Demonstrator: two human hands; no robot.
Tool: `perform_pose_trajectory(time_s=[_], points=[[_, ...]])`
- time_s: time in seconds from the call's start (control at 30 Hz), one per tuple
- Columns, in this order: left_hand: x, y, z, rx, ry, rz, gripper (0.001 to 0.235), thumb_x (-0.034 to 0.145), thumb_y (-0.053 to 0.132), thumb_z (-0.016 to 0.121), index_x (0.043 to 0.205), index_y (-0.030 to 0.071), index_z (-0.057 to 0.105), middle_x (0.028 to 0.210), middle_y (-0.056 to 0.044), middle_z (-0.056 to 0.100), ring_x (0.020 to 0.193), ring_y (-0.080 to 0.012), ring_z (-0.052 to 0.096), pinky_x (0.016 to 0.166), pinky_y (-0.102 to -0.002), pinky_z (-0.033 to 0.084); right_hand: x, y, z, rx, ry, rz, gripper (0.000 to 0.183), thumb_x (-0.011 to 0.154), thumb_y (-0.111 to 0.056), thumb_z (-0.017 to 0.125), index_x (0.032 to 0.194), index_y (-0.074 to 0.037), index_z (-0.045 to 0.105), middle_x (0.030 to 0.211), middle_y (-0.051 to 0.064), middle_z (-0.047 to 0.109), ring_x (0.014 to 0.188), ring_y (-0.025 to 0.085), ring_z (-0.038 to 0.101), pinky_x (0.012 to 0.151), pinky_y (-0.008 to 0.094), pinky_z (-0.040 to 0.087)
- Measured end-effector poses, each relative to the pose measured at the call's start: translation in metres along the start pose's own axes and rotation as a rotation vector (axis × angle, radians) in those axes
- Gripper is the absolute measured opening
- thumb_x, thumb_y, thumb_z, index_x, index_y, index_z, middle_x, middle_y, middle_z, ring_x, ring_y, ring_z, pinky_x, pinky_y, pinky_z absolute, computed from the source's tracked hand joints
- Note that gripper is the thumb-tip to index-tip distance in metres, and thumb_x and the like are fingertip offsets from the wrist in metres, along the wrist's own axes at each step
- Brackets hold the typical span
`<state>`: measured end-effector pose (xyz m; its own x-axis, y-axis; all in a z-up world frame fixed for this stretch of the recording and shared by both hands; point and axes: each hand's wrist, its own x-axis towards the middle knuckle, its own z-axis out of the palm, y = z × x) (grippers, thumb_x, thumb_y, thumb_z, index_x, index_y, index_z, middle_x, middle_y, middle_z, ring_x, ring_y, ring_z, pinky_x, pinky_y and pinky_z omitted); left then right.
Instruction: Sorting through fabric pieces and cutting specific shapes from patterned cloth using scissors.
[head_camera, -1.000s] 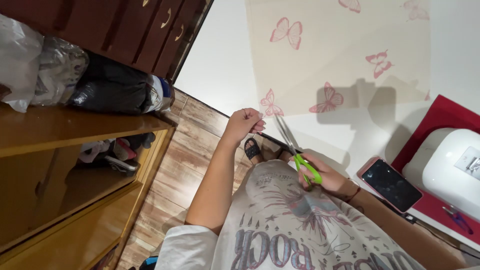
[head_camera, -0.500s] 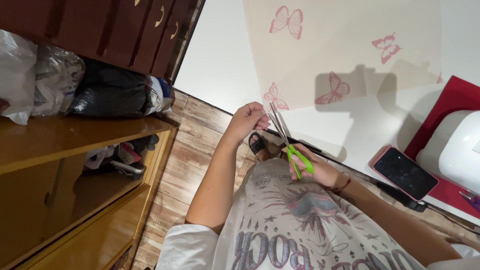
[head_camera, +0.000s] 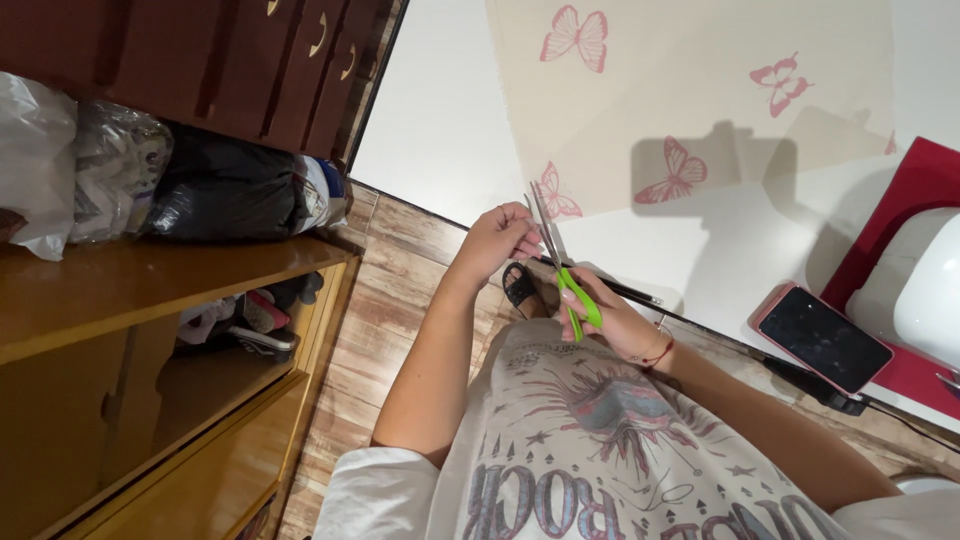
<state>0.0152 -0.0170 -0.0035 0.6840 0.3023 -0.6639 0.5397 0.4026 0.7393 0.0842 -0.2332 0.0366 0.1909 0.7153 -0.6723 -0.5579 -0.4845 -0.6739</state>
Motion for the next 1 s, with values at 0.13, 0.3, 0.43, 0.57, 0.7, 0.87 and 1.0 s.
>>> perform_pose_trajectory(time_s=[0.13, 0.3, 0.43, 0.57, 0.7, 0.87, 1.0], points=[[-0.002, 0.0, -0.001, 0.006, -0.023, 0.001, 0.016, 0.093, 0.017, 0.06, 0.102, 0.005, 0.067, 0.084, -0.012, 0.074, 0.072, -0.0158, 0.075, 0.067, -0.026, 0.064, 0.001, 0.003, 0.003, 0.012, 0.034, -0.023, 0.063, 0.098, -0.045, 0.063, 0.139, 0.0, 0.047, 0.083, 0.017, 0.062, 0.07, 0.026, 0.069, 0.067, 0.043, 0.063], [-0.001, -0.002, 0.0, -0.001, -0.032, 0.01, 0.016, 0.093, 0.016, 0.06, 0.102, 0.005, 0.066, 0.084, -0.012, 0.073, 0.072, -0.0152, 0.075, 0.067, -0.026, 0.064, 0.003, 0.007, 0.005, 0.055, 0.025, -0.041, 0.061, 0.099, -0.046, 0.06, 0.139, -0.002, 0.045, 0.084, 0.015, 0.062, 0.071, 0.024, 0.069, 0.068, 0.041, 0.063], [0.0, -0.006, -0.001, -0.007, -0.044, 0.028, 0.015, 0.092, 0.016, 0.06, 0.102, 0.006, 0.066, 0.085, -0.012, 0.073, 0.073, -0.0156, 0.075, 0.067, -0.026, 0.064, 0.009, 0.014, 0.004, 0.065, 0.016, -0.067, 0.059, 0.1, -0.045, 0.059, 0.139, -0.003, 0.045, 0.083, 0.017, 0.063, 0.071, 0.026, 0.07, 0.068, 0.04, 0.063], [0.002, -0.008, 0.0, -0.005, -0.04, 0.033, 0.016, 0.093, 0.016, 0.061, 0.103, 0.006, 0.067, 0.085, -0.013, 0.073, 0.072, -0.0158, 0.075, 0.067, -0.026, 0.064, 0.008, 0.001, 0.011, 0.064, 0.019, -0.07, 0.062, 0.1, -0.045, 0.059, 0.14, -0.001, 0.042, 0.085, 0.016, 0.062, 0.071, 0.025, 0.069, 0.069, 0.042, 0.063], [0.007, -0.013, 0.001, -0.004, -0.033, 0.048, 0.015, 0.094, 0.017, 0.061, 0.102, 0.006, 0.068, 0.084, -0.012, 0.074, 0.072, -0.0157, 0.075, 0.066, -0.026, 0.064, 0.01, -0.003, 0.015, 0.047, 0.04, -0.092, 0.067, 0.099, -0.046, 0.06, 0.142, 0.002, 0.041, 0.083, 0.015, 0.061, 0.067, 0.024, 0.069, 0.063, 0.038, 0.062], [0.009, -0.014, 0.0, 0.003, -0.031, 0.058, 0.016, 0.094, 0.018, 0.063, 0.101, 0.006, 0.068, 0.084, -0.012, 0.073, 0.07, -0.0149, 0.074, 0.065, -0.025, 0.064, 0.012, -0.004, 0.02, 0.062, 0.069, -0.109, 0.062, 0.1, -0.042, 0.061, 0.14, 0.002, 0.045, 0.08, 0.015, 0.061, 0.064, 0.024, 0.069, 0.06, 0.035, 0.061], [0.013, -0.02, -0.001, 0.003, -0.048, 0.062, 0.015, 0.095, 0.019, 0.063, 0.101, 0.006, 0.067, 0.084, -0.011, 0.073, 0.07, -0.0143, 0.074, 0.064, -0.024, 0.063, 0.013, 0.001, 0.021, 0.052, 0.116, -0.12, 0.06, 0.1, -0.041, 0.063, 0.138, 0.003, 0.048, 0.077, 0.014, 0.061, 0.061, 0.023, 0.068, 0.057, 0.036, 0.061]])
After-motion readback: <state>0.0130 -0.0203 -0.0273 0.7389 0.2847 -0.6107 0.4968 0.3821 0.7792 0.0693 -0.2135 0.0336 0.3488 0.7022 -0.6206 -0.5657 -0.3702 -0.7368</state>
